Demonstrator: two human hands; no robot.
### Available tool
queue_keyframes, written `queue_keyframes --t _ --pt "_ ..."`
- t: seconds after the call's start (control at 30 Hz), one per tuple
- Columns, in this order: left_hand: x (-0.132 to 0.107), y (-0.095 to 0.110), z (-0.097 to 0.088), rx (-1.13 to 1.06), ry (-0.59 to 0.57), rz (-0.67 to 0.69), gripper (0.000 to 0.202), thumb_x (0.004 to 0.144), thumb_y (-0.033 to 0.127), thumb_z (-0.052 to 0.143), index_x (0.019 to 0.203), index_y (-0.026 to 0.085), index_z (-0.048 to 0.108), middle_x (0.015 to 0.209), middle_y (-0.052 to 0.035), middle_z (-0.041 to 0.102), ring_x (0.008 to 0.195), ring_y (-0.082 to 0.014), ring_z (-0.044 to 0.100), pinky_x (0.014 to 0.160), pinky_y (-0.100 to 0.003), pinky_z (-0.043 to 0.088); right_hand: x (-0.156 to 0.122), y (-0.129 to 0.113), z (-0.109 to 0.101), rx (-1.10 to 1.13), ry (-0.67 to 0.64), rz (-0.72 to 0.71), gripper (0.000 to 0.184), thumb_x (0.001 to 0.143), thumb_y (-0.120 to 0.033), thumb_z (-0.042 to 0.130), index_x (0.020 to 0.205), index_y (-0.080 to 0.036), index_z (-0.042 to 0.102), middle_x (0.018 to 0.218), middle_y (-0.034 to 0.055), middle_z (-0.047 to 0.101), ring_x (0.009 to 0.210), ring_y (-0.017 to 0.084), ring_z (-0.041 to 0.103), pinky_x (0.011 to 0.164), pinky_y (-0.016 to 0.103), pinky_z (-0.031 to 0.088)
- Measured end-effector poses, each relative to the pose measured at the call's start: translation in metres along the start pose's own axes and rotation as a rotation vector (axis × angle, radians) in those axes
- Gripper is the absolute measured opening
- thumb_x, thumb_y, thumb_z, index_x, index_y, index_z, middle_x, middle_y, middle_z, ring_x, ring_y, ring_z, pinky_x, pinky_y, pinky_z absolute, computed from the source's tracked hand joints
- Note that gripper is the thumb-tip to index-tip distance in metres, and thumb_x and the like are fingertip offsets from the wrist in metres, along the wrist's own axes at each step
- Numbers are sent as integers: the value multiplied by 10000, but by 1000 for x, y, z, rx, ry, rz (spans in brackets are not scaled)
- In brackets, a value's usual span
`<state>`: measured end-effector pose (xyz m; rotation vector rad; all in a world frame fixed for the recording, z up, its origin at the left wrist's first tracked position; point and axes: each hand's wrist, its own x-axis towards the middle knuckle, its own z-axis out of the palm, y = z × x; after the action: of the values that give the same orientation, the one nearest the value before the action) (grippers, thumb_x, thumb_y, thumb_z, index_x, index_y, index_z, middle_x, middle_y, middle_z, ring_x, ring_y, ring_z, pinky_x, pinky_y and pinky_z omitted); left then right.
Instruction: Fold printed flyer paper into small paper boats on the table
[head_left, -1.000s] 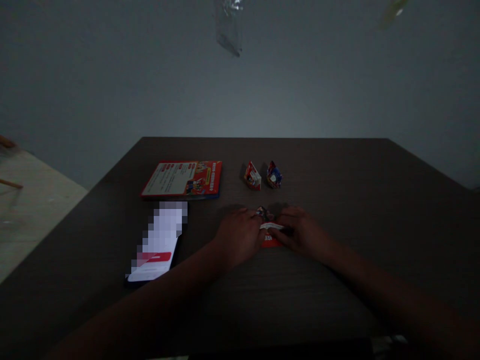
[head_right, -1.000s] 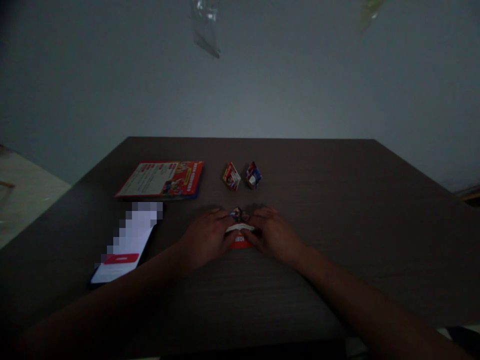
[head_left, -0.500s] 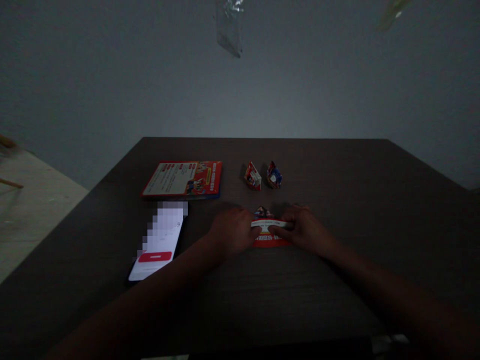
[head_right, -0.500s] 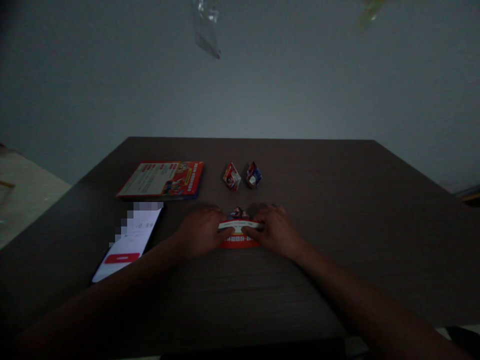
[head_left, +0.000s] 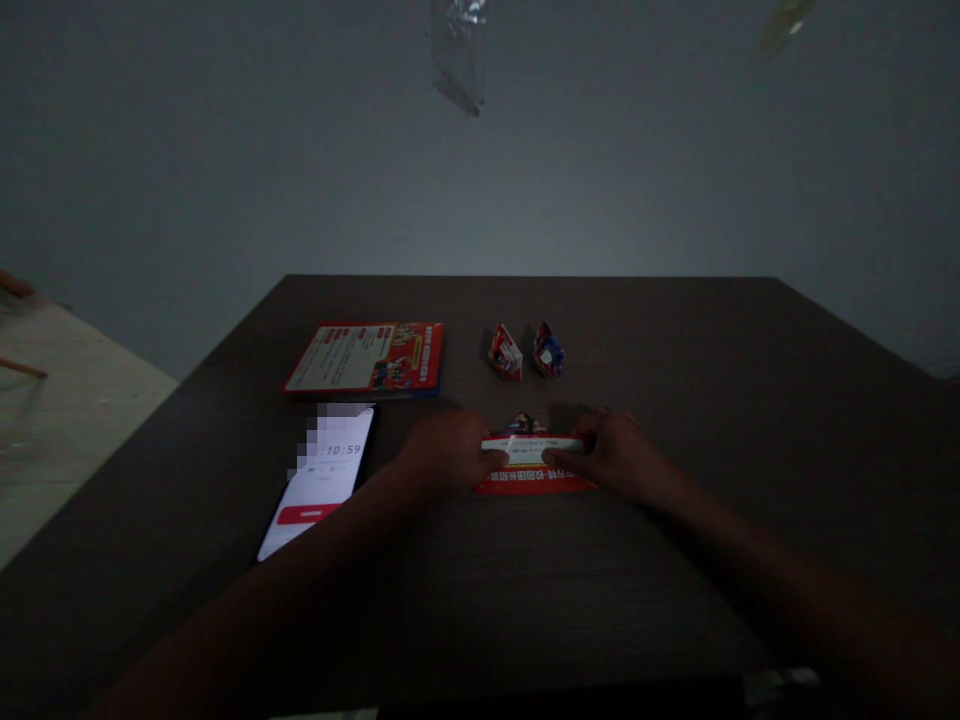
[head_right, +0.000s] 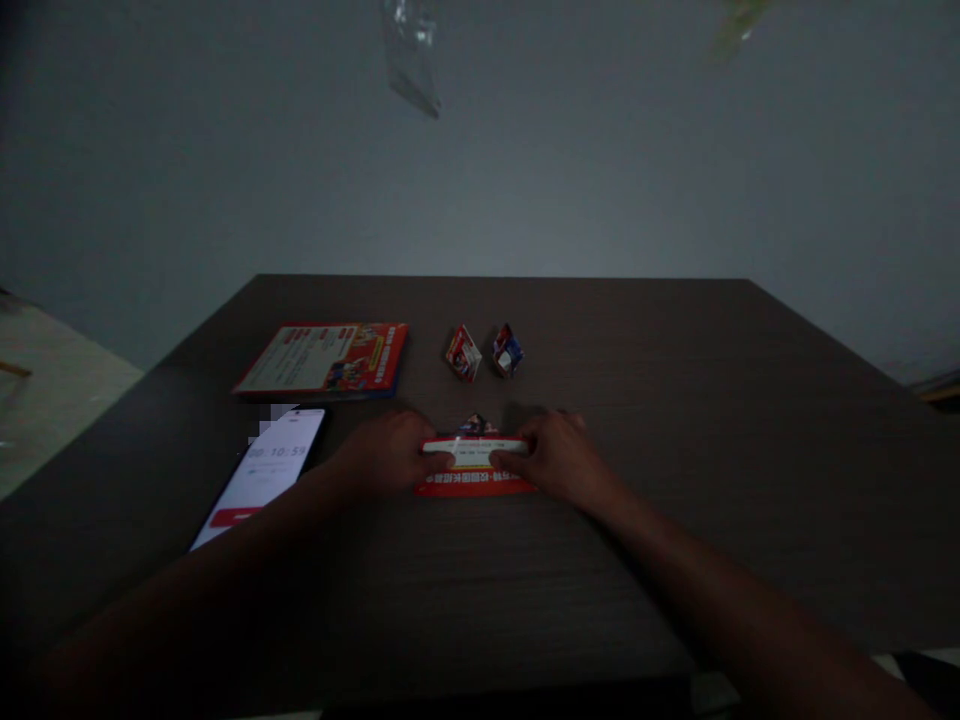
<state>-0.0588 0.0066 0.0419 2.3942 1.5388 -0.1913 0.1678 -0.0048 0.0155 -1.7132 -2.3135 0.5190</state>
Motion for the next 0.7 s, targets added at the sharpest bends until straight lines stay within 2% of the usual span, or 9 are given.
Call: queue_keyframes --t 0.13,0.27,0.5,0.7 --pt "1 -6 0 -8 -15 -11 387 794 514 488 858 180 672 886 -95 673 770 -215 629 605 -270 448 0 2 -2 24 -51 51 420 756 -575 587 623 -180 645 620 33 629 602 177 573 537 278 344" --pt "0 -11 -2 -13 -30 -34 391 771 519 506 828 173 679 865 -98 674 754 -215 623 582 -263 427 -1 3 -3 28 -37 51 422 749 -576 589 622 -178 652 637 43 639 613 179 577 524 274 344" --pt "0 -18 -3 -65 -85 -10 357 764 497 502 736 194 690 688 -45 648 645 -182 588 540 -254 380 -2 1 -9 96 -110 122 392 750 -553 601 648 -177 651 676 46 661 615 175 590 516 267 358" --pt "0 -22 -2 -93 -91 9 329 758 463 515 678 190 679 631 -36 629 601 -165 568 512 -249 342 -3 6 -9 119 -99 132 383 728 -560 615 677 -184 664 674 36 671 604 173 593 517 267 362"
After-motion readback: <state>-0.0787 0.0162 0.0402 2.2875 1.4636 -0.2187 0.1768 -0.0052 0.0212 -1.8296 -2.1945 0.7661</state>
